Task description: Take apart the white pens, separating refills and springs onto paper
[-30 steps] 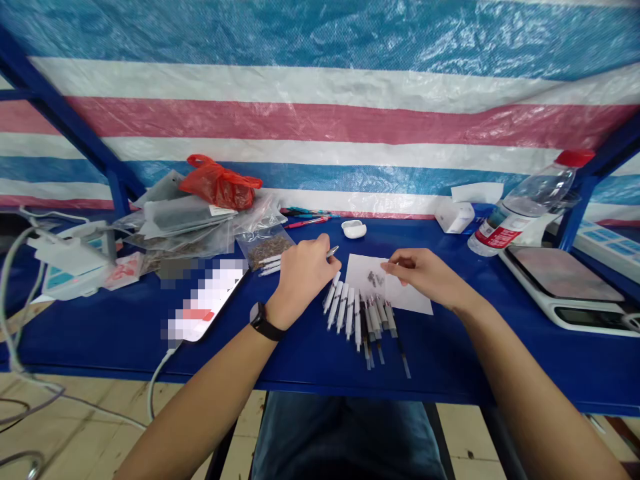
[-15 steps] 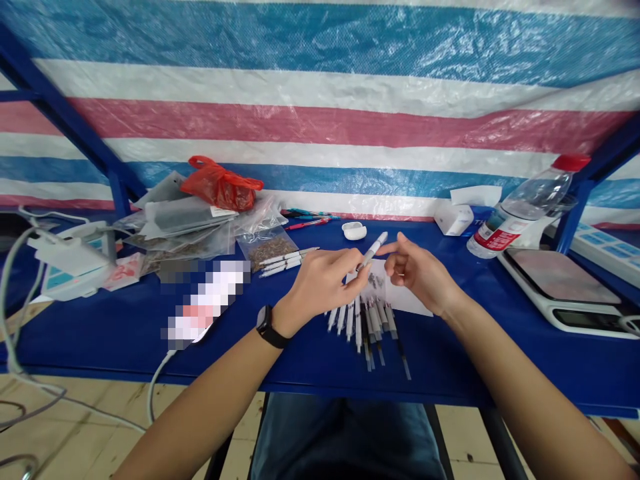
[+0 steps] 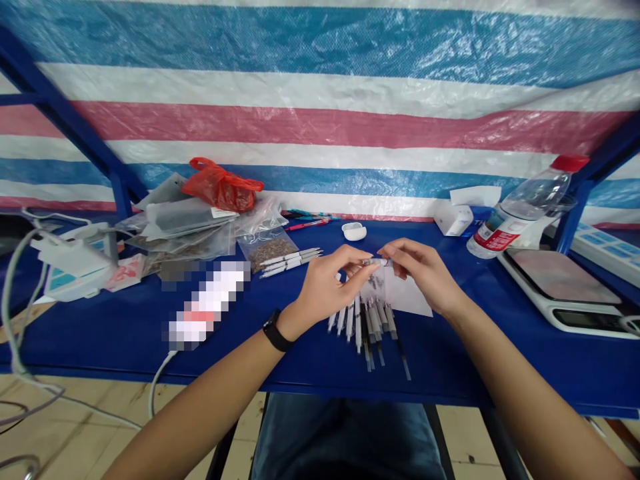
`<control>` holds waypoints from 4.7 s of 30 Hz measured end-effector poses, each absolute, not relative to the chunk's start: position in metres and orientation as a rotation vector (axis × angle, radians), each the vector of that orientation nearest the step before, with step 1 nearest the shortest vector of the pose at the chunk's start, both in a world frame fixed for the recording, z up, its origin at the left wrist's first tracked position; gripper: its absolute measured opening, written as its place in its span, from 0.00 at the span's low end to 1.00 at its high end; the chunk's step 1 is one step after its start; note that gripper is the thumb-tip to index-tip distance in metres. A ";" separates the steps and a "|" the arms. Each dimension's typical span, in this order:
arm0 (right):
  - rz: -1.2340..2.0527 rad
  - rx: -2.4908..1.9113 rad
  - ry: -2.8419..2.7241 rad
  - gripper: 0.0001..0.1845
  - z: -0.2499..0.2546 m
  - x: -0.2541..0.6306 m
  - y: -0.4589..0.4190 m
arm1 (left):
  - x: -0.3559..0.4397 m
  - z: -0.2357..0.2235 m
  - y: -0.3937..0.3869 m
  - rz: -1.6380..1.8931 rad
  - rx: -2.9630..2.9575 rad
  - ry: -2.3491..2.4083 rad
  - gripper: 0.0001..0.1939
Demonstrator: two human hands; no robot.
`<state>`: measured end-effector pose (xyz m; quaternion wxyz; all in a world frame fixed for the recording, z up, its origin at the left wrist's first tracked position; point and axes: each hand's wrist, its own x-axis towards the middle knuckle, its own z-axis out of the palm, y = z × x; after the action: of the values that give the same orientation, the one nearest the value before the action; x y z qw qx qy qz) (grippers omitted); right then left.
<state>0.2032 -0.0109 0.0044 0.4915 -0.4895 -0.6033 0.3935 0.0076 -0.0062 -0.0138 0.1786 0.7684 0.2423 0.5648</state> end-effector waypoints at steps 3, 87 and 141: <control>0.853 -1.098 -1.663 0.19 0.006 0.200 -0.016 | 0.005 -0.008 -0.006 1.612 1.908 0.708 0.10; 0.917 -0.996 -1.645 0.15 0.004 0.196 -0.020 | 0.002 -0.004 -0.005 0.576 2.821 1.145 0.11; 0.955 -1.108 -1.582 0.23 0.001 0.197 -0.013 | 0.005 0.001 -0.009 0.403 2.740 1.271 0.17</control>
<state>0.1968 -0.0125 0.0007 0.4736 -0.4529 -0.6467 0.3905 0.0049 -0.0089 0.0006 0.0472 0.8981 0.4167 0.1321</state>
